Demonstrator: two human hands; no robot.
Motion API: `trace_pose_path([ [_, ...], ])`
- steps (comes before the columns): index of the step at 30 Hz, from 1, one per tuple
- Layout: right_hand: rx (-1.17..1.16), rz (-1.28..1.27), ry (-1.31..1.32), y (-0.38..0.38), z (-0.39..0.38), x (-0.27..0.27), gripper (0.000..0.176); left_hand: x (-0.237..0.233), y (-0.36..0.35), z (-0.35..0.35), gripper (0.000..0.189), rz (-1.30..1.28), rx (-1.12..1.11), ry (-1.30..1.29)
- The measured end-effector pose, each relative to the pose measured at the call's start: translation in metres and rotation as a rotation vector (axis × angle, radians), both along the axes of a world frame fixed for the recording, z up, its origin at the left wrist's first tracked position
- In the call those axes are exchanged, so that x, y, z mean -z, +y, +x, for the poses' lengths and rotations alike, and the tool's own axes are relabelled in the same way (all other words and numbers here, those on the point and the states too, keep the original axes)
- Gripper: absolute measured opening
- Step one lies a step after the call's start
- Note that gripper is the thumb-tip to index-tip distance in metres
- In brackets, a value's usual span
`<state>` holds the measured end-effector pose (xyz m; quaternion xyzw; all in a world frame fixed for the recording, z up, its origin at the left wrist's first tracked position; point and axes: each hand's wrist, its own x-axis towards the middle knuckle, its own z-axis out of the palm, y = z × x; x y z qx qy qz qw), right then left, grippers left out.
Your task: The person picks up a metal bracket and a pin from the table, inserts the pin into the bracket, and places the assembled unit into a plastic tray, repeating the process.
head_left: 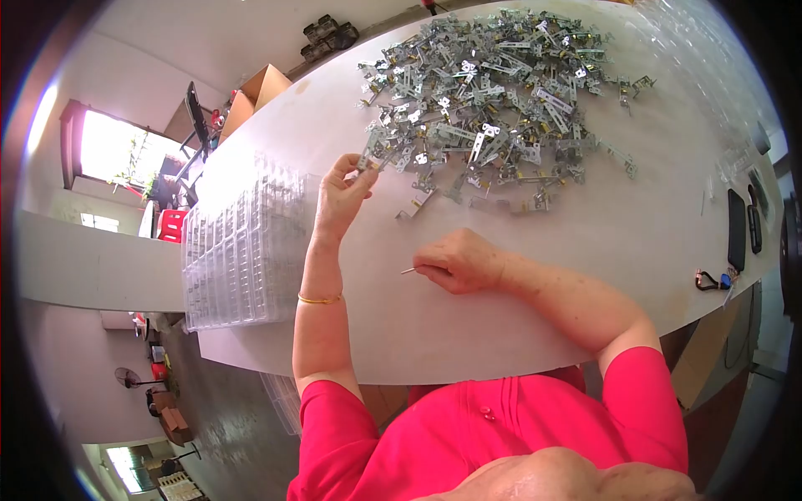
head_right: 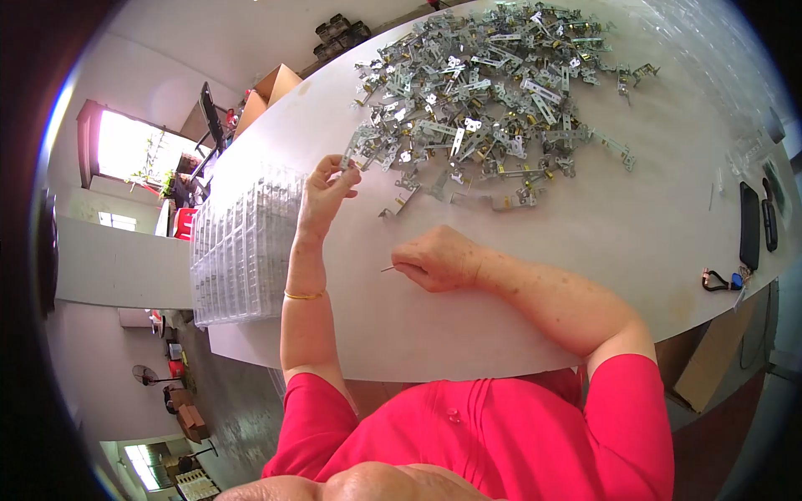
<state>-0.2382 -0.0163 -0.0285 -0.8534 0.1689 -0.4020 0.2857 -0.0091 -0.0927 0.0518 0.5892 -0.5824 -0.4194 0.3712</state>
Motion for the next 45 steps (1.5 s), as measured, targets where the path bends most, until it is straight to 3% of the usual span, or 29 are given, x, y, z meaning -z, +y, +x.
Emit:
trace_pose_path([
  [2,-0.001,-0.012,-0.005,0.0,0.0,0.001,0.004,0.009,0.001,0.005,0.019,0.04,0.049,-0.154],
  [4,0.001,-0.037,0.002,0.0,0.0,0.002,0.004,0.013,0.005,0.004,0.018,-0.279,0.15,-0.411],
  [11,-0.007,-0.039,0.004,0.0,0.001,0.001,0.005,-0.006,0.02,-0.011,0.021,-0.206,0.117,-0.685],
  [13,0.002,-0.058,0.016,0.001,0.001,0.002,0.007,0.001,0.019,-0.007,0.022,-0.333,0.17,-0.791],
  [23,-0.004,-0.052,0.013,0.0,0.001,0.003,0.007,-0.003,0.041,-0.011,0.014,-0.458,0.137,-0.771],
  [28,-0.012,-0.054,0.018,-0.001,0.0,0.0,0.005,-0.005,0.057,-0.008,0.016,-0.424,-0.007,-0.608],
  [31,-0.009,-0.058,-0.024,0.0,0.001,-0.002,0.004,0.008,0.058,0.005,0.022,-0.366,-0.014,-0.827],
  [34,-0.002,-0.059,-0.002,0.0,0.001,-0.001,0.004,0.012,0.061,0.005,0.027,-0.273,-0.061,-0.803],
  [38,-0.014,-0.056,0.011,0.0,0.0,-0.001,0.005,0.022,0.058,0.003,0.029,-0.345,-0.094,-0.795],
  [45,0.003,-0.024,0.016,0.001,0.0,-0.002,0.007,0.034,0.048,-0.005,0.029,-0.346,-0.002,-0.731],
])
